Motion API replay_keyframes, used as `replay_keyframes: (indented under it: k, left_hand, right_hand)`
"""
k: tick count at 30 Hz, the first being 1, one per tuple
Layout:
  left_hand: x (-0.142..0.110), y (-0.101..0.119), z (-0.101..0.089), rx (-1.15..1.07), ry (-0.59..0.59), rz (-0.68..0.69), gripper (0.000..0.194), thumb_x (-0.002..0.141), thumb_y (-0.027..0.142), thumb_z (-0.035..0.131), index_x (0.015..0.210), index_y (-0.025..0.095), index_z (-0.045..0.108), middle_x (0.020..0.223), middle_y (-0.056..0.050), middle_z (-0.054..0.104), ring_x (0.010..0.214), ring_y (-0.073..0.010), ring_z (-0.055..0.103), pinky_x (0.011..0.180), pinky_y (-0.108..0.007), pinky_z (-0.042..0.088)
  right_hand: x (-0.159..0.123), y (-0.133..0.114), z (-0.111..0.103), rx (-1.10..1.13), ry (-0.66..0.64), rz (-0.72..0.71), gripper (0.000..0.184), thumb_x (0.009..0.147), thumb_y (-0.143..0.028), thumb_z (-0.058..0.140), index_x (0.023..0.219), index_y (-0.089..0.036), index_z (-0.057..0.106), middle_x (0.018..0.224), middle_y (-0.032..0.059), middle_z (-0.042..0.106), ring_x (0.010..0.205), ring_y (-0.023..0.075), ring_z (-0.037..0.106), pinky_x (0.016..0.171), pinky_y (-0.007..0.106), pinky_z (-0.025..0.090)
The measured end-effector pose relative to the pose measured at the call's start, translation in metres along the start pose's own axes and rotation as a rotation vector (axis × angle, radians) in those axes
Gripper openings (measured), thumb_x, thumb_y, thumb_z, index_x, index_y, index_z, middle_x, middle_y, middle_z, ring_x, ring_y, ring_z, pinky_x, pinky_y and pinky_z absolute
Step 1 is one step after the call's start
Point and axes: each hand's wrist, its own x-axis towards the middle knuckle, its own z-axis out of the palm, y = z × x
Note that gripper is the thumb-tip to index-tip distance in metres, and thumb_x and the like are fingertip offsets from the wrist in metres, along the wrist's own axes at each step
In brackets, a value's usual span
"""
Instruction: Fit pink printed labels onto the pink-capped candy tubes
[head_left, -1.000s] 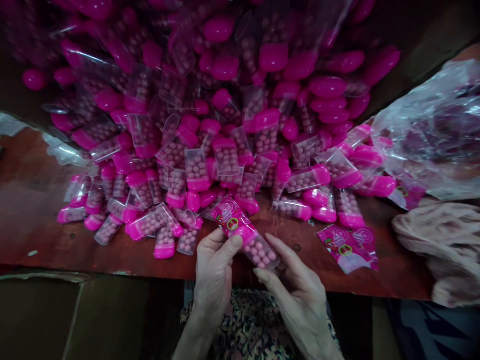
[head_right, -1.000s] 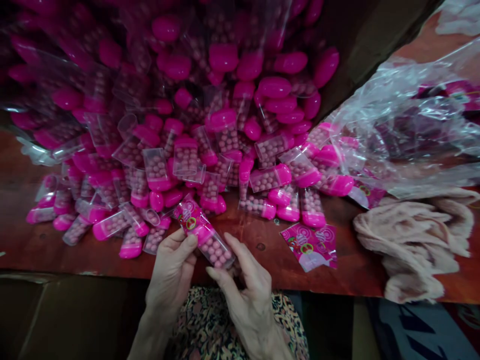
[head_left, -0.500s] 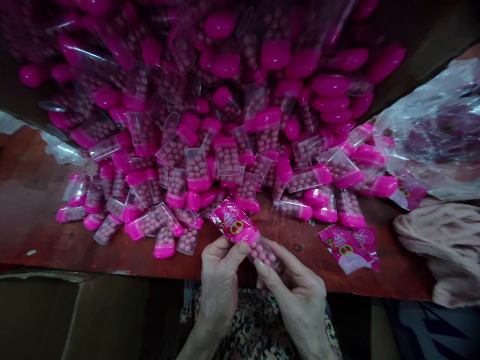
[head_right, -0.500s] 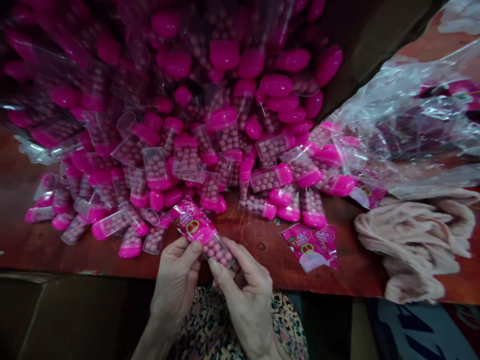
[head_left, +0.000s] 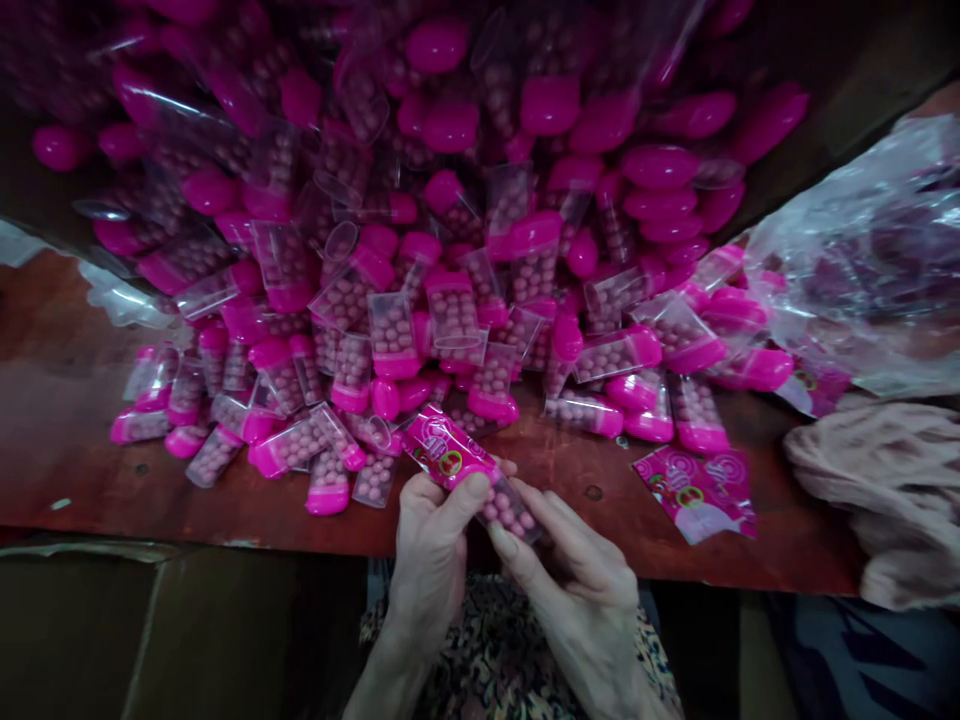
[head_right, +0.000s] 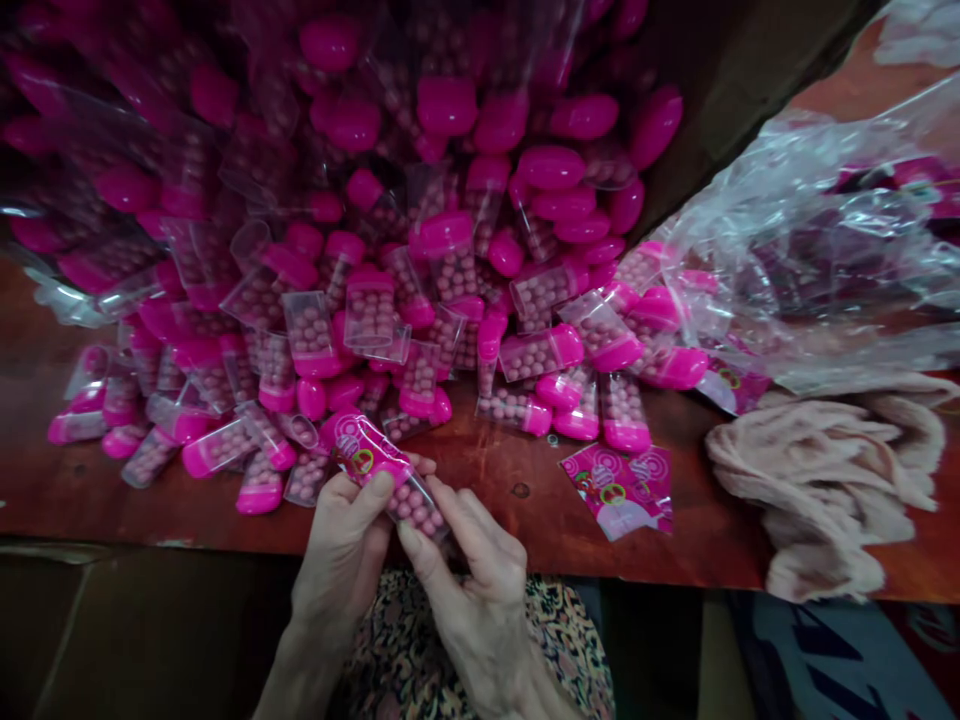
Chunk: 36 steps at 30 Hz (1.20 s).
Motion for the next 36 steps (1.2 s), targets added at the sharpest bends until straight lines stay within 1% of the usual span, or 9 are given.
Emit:
replay_keyframes:
  k: [4, 9, 15, 17, 20, 23, 27, 31, 36]
  left_hand:
    - [-0.001, 0.003, 0.003, 0.05, -0.037, -0.006, 0.012, 0.071, 0.026, 0.072, 0.074, 0.014, 0.074, 0.069, -0.004, 0.071, 0.056, -0.011, 0.058, 0.059, -0.023, 0.049]
    - [-0.004, 0.004, 0.003, 0.072, -0.147, -0.088, 0.013, 0.072, 0.021, 0.07, 0.082, 0.013, 0.075, 0.059, -0.003, 0.067, 0.053, -0.0116, 0.057, 0.058, -0.024, 0.048]
    - [-0.01, -0.012, 0.008, 0.017, -0.041, -0.097, 0.012, 0.072, 0.025, 0.072, 0.078, 0.014, 0.074, 0.063, -0.004, 0.069, 0.056, -0.0131, 0.06, 0.059, -0.024, 0.048]
    - [-0.013, -0.016, 0.01, 0.016, -0.015, -0.098, 0.013, 0.073, 0.026, 0.072, 0.079, 0.015, 0.074, 0.065, -0.004, 0.07, 0.058, -0.0135, 0.061, 0.06, -0.024, 0.048]
    - [-0.015, -0.016, 0.01, 0.022, -0.018, -0.096, 0.013, 0.071, 0.027, 0.074, 0.074, 0.014, 0.073, 0.068, -0.005, 0.071, 0.063, -0.0143, 0.063, 0.065, -0.025, 0.049]
    - [-0.013, -0.009, 0.008, -0.033, -0.043, -0.065, 0.022, 0.067, 0.034, 0.076, 0.079, 0.015, 0.073, 0.076, -0.007, 0.073, 0.068, -0.0163, 0.064, 0.069, -0.028, 0.051]
    - [-0.011, -0.003, 0.006, -0.068, 0.007, -0.08, 0.025, 0.068, 0.035, 0.076, 0.082, 0.015, 0.073, 0.079, -0.008, 0.073, 0.064, -0.0158, 0.063, 0.066, -0.028, 0.051]
    - [-0.014, -0.007, 0.009, -0.07, -0.055, -0.161, 0.021, 0.066, 0.03, 0.077, 0.078, 0.013, 0.074, 0.074, -0.008, 0.072, 0.056, -0.0123, 0.059, 0.06, -0.025, 0.049]
    - [-0.017, -0.009, 0.012, -0.081, -0.126, -0.167, 0.019, 0.066, 0.028, 0.077, 0.079, 0.014, 0.076, 0.075, -0.009, 0.072, 0.07, -0.0202, 0.066, 0.072, -0.032, 0.051]
  right_hand:
    - [-0.003, -0.001, 0.001, -0.056, 0.012, -0.045, 0.044, 0.078, -0.012, 0.068, 0.119, -0.027, 0.064, 0.096, 0.0006, 0.073, 0.082, 0.0149, 0.07, 0.07, 0.022, 0.06]
    - [-0.009, -0.004, 0.001, -0.062, 0.099, 0.012, 0.047, 0.078, -0.013, 0.068, 0.121, -0.03, 0.061, 0.097, 0.0, 0.072, 0.081, 0.017, 0.07, 0.07, 0.025, 0.061]
    - [-0.009, 0.001, 0.001, 0.001, 0.11, 0.04, 0.042, 0.078, -0.015, 0.068, 0.117, -0.031, 0.064, 0.103, 0.0004, 0.072, 0.086, 0.0172, 0.07, 0.077, 0.027, 0.061]
    - [-0.008, 0.002, 0.001, 0.045, 0.136, 0.093, 0.039, 0.077, -0.016, 0.07, 0.114, -0.029, 0.066, 0.103, 0.0013, 0.072, 0.085, 0.0177, 0.071, 0.078, 0.028, 0.061]
    - [-0.007, 0.002, 0.0, 0.186, 0.14, 0.235, 0.032, 0.074, -0.019, 0.074, 0.104, -0.025, 0.069, 0.093, 0.002, 0.074, 0.072, 0.0167, 0.072, 0.067, 0.024, 0.062]
    - [-0.004, 0.0, -0.003, 0.244, 0.1, 0.302, 0.031, 0.067, -0.023, 0.08, 0.095, -0.023, 0.069, 0.078, 0.0001, 0.075, 0.058, 0.0148, 0.07, 0.056, 0.019, 0.06]
    - [-0.001, -0.004, -0.005, 0.18, 0.043, 0.307, 0.033, 0.059, -0.026, 0.085, 0.088, -0.022, 0.069, 0.068, -0.002, 0.072, 0.051, 0.0131, 0.067, 0.049, 0.016, 0.057]
    - [-0.001, -0.007, -0.004, 0.198, 0.053, 0.302, 0.03, 0.059, -0.029, 0.084, 0.081, -0.021, 0.064, 0.064, -0.0032, 0.07, 0.05, 0.0126, 0.066, 0.049, 0.016, 0.057]
    - [0.001, -0.005, -0.004, 0.157, 0.085, 0.287, 0.03, 0.061, -0.034, 0.083, 0.069, -0.02, 0.057, 0.052, -0.0057, 0.06, 0.041, 0.009, 0.055, 0.039, 0.015, 0.048]
